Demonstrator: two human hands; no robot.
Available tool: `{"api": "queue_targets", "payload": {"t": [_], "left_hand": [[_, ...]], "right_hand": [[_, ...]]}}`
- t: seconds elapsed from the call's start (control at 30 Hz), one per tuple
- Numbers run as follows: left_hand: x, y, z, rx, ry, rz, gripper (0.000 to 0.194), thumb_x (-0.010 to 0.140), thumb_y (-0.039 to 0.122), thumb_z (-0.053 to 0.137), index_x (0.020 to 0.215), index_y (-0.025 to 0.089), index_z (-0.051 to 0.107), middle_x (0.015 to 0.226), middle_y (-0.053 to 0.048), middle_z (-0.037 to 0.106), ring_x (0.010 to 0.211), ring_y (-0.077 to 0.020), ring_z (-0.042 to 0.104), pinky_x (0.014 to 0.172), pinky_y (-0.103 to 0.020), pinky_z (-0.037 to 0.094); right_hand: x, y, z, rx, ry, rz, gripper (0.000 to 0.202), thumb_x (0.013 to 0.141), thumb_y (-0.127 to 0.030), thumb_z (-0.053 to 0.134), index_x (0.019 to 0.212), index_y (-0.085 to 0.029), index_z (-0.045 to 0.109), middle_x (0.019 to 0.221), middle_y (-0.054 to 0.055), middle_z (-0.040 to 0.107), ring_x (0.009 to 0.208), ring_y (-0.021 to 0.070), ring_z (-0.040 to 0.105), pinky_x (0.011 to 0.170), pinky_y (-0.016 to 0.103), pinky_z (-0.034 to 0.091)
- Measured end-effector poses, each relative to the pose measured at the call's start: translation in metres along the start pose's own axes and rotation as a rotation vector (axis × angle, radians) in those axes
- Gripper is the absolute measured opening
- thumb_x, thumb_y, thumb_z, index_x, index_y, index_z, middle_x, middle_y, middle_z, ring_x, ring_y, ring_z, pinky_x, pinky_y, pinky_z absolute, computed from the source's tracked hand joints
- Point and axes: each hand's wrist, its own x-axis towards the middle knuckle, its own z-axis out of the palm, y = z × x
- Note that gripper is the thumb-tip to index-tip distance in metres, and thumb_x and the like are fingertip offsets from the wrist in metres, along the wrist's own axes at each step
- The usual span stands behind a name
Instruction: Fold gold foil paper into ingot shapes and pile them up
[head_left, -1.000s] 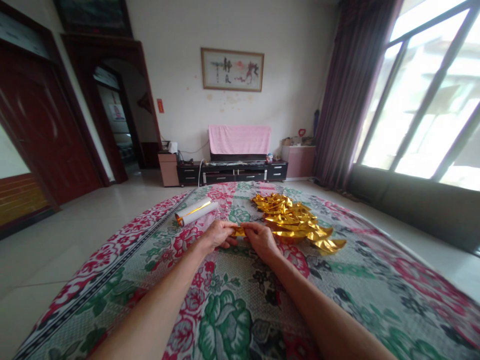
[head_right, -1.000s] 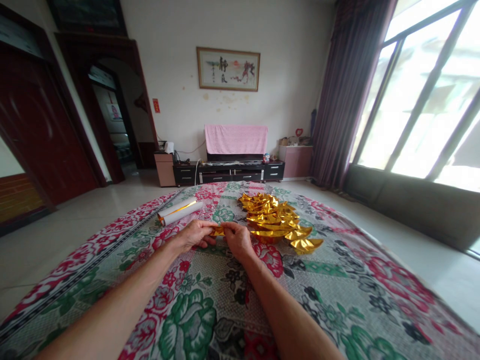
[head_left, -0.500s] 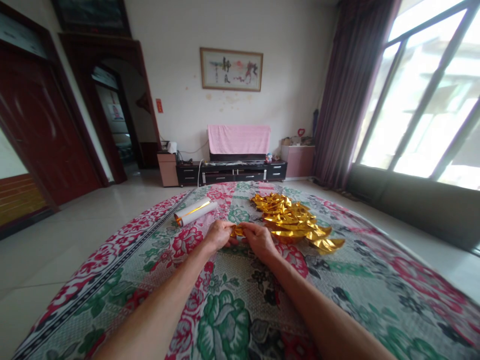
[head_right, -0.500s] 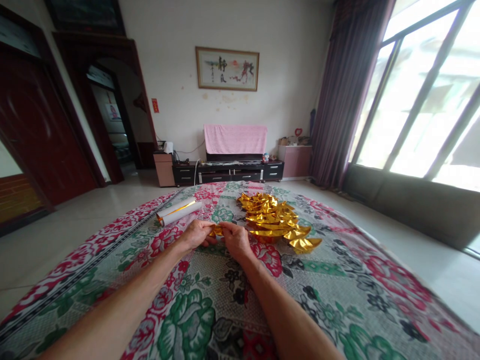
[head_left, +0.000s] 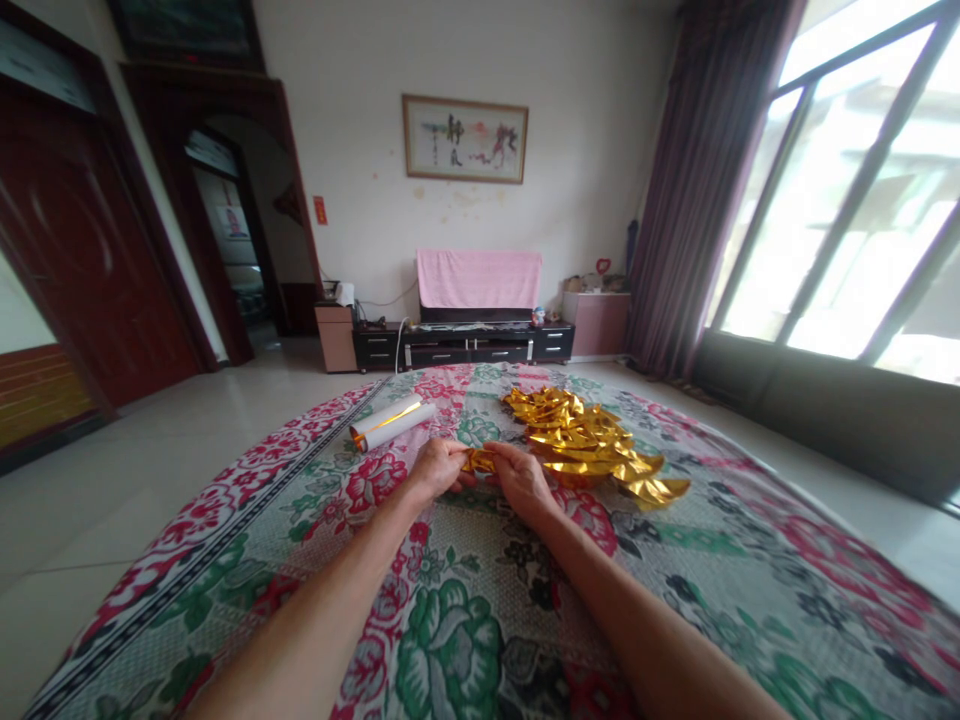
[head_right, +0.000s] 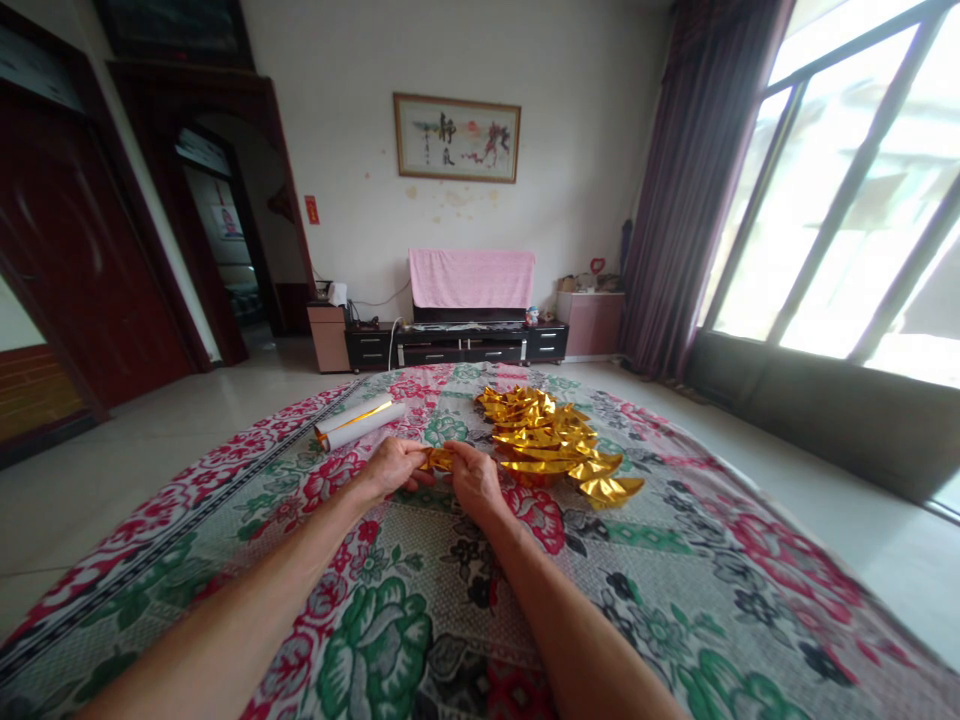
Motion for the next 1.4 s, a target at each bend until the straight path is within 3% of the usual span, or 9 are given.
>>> {"api": "queue_targets", "payload": {"t": [0.2,0.37,0.57,0.83,1.1,1.4], "left_hand": [[-0.001,0.002,-0.001,-0.016,0.009,0.005,0.033,0.075,0.018,0.046,0.101,0.015,0.066,0.078,-0.006,0.07,0.057,-0.0135,0.064,0.043,-0.017,0.042],[-0.007,0.007,-0.004,-0.229,-0.066,-0.08,0.038,0.074,0.014,0.05,0.111,0.014,0.059,0.086,-0.007,0.069,0.058,-0.0104,0.063,0.045,-0.015,0.043],[-0.005,0.005,-0.002,-0.246,-0.068,-0.111,0.029,0.074,0.011,0.051,0.099,0.01,0.065,0.077,-0.008,0.069,0.059,-0.0096,0.062,0.045,-0.013,0.042],[-0.006,0.006,-0.005,-0.314,-0.092,-0.129,0.031,0.074,0.012,0.052,0.103,0.012,0.064,0.082,-0.007,0.069,0.062,-0.011,0.064,0.048,-0.015,0.044],[-0.002,0.001,0.003,-0.188,0.023,-0.06,0.028,0.078,0.017,0.047,0.099,0.014,0.065,0.082,-0.005,0.07,0.06,-0.0113,0.064,0.044,-0.015,0.042],[0.001,-0.002,0.004,-0.158,0.05,-0.022,0.031,0.076,0.016,0.045,0.099,0.016,0.066,0.081,-0.005,0.07,0.064,-0.0141,0.065,0.047,-0.018,0.043]], "right_hand": [[-0.001,-0.002,0.0,-0.001,-0.006,-0.008,0.035,0.076,-0.029,0.044,0.1,-0.016,0.065,0.091,0.005,0.068,0.071,0.0169,0.065,0.061,0.027,0.055],[-0.002,-0.004,0.001,0.026,-0.017,-0.007,0.034,0.074,-0.029,0.046,0.1,-0.016,0.065,0.089,0.003,0.068,0.07,0.0161,0.064,0.061,0.027,0.055],[-0.002,-0.005,0.001,0.023,0.043,-0.001,0.032,0.073,-0.028,0.047,0.094,-0.016,0.067,0.086,0.003,0.069,0.068,0.0162,0.064,0.062,0.027,0.055],[0.0,-0.004,0.0,-0.012,0.015,-0.011,0.031,0.072,-0.027,0.049,0.095,-0.016,0.067,0.087,0.003,0.069,0.066,0.0151,0.064,0.06,0.026,0.054],[-0.003,-0.007,0.0,0.0,0.001,-0.018,0.029,0.071,-0.03,0.052,0.091,-0.017,0.069,0.084,0.002,0.07,0.064,0.0155,0.063,0.059,0.027,0.055],[-0.005,-0.012,0.001,-0.044,0.042,0.001,0.032,0.071,-0.029,0.05,0.094,-0.015,0.068,0.081,0.004,0.069,0.058,0.0149,0.062,0.055,0.026,0.053]]}}
